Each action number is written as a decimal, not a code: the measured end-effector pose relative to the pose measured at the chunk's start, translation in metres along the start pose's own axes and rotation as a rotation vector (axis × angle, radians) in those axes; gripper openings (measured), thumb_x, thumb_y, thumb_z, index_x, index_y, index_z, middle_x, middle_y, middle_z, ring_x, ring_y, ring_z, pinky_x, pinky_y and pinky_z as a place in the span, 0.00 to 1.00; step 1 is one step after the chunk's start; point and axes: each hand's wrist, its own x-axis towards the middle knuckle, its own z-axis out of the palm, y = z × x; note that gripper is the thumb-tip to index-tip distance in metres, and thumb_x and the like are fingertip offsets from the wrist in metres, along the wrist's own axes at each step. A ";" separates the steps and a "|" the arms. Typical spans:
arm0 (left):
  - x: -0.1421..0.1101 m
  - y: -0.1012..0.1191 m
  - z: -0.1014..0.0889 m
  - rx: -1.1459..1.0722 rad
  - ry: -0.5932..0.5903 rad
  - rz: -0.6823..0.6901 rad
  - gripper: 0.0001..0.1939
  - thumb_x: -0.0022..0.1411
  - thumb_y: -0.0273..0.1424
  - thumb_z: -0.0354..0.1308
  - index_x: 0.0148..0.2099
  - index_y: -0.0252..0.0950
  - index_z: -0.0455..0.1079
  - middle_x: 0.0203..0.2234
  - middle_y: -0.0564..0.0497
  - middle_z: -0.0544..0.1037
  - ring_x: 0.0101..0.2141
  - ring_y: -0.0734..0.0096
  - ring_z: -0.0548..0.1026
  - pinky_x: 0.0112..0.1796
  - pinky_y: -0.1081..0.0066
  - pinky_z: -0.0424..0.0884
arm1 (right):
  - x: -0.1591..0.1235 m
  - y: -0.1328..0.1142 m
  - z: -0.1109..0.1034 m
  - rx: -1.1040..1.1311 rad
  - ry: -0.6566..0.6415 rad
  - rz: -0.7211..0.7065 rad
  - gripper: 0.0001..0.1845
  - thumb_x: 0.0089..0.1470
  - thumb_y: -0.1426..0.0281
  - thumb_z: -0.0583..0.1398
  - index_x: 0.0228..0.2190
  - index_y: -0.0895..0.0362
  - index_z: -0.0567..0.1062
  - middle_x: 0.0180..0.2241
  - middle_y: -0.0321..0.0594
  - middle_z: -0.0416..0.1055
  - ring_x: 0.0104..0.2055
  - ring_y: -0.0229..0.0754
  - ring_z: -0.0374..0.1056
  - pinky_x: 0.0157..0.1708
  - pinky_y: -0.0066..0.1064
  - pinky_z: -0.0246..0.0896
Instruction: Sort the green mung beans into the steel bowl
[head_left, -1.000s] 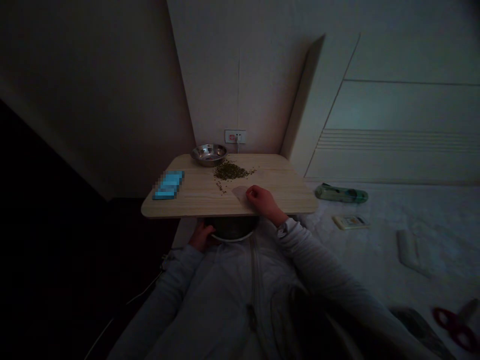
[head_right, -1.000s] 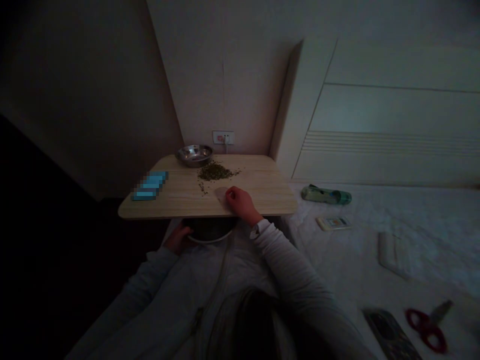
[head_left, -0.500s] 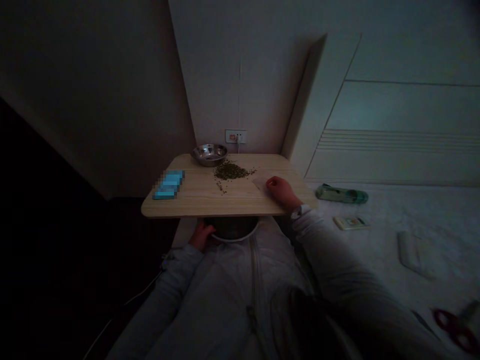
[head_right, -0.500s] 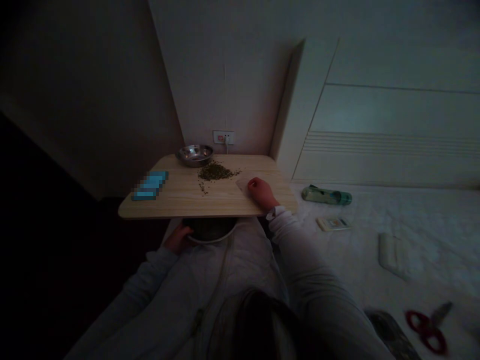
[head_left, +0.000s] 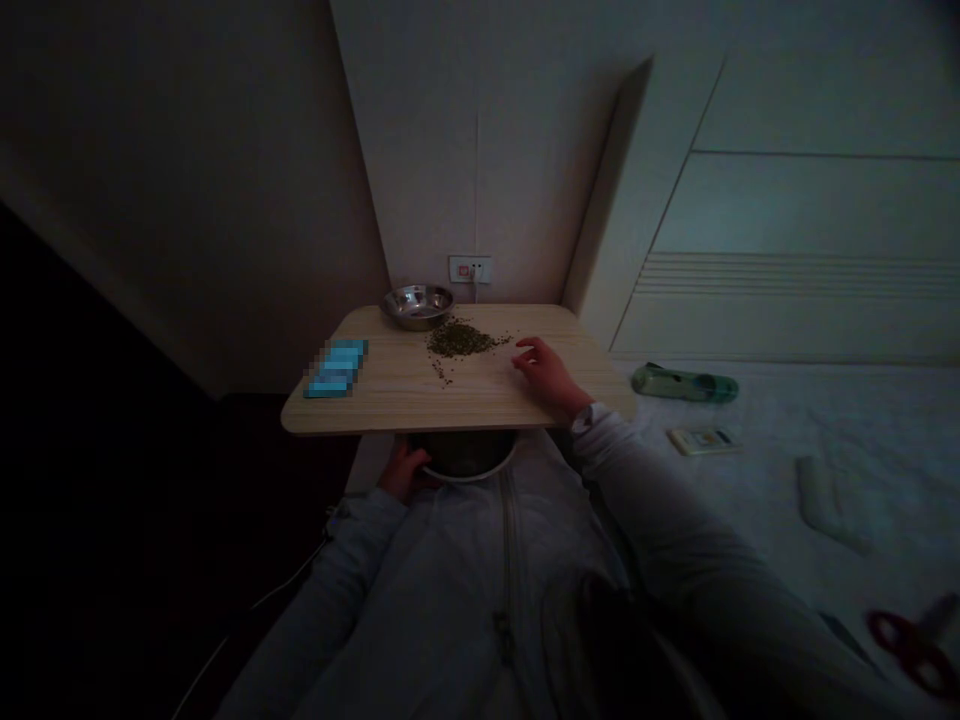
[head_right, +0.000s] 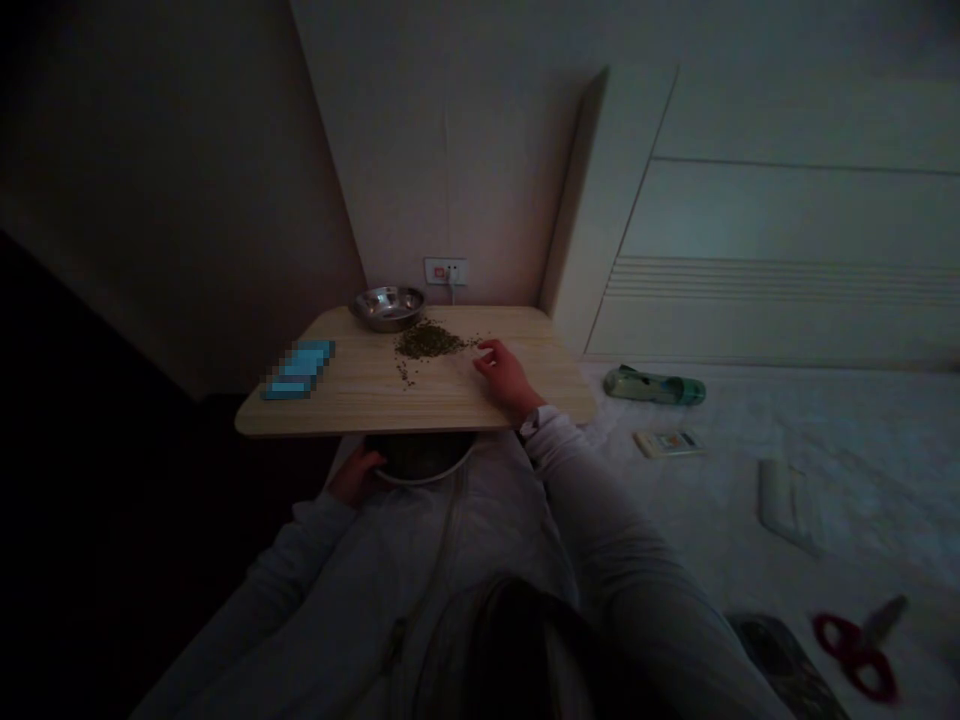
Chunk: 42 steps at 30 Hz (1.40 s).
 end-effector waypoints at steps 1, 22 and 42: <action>0.000 0.000 0.000 0.003 -0.005 -0.012 0.17 0.35 0.25 0.57 0.33 0.36 0.65 0.25 0.52 0.71 0.29 0.62 0.72 0.21 0.65 0.71 | 0.000 -0.003 0.007 0.016 -0.019 -0.012 0.15 0.46 0.69 0.55 0.39 0.58 0.67 0.25 0.34 0.67 0.24 0.34 0.60 0.28 0.27 0.56; -0.003 0.003 -0.001 0.041 -0.018 -0.074 0.19 0.35 0.26 0.56 0.36 0.37 0.63 0.26 0.53 0.70 0.26 0.67 0.70 0.19 0.69 0.69 | 0.002 -0.051 0.058 -0.409 -0.130 -0.266 0.11 0.53 0.66 0.52 0.36 0.55 0.71 0.35 0.42 0.71 0.35 0.43 0.65 0.34 0.31 0.56; -0.005 0.005 0.002 0.025 -0.004 -0.067 0.19 0.34 0.26 0.56 0.35 0.37 0.63 0.26 0.53 0.70 0.26 0.67 0.71 0.17 0.72 0.67 | -0.009 -0.040 0.056 -0.414 -0.229 -0.308 0.14 0.53 0.71 0.50 0.39 0.58 0.70 0.39 0.42 0.71 0.40 0.41 0.64 0.39 0.30 0.57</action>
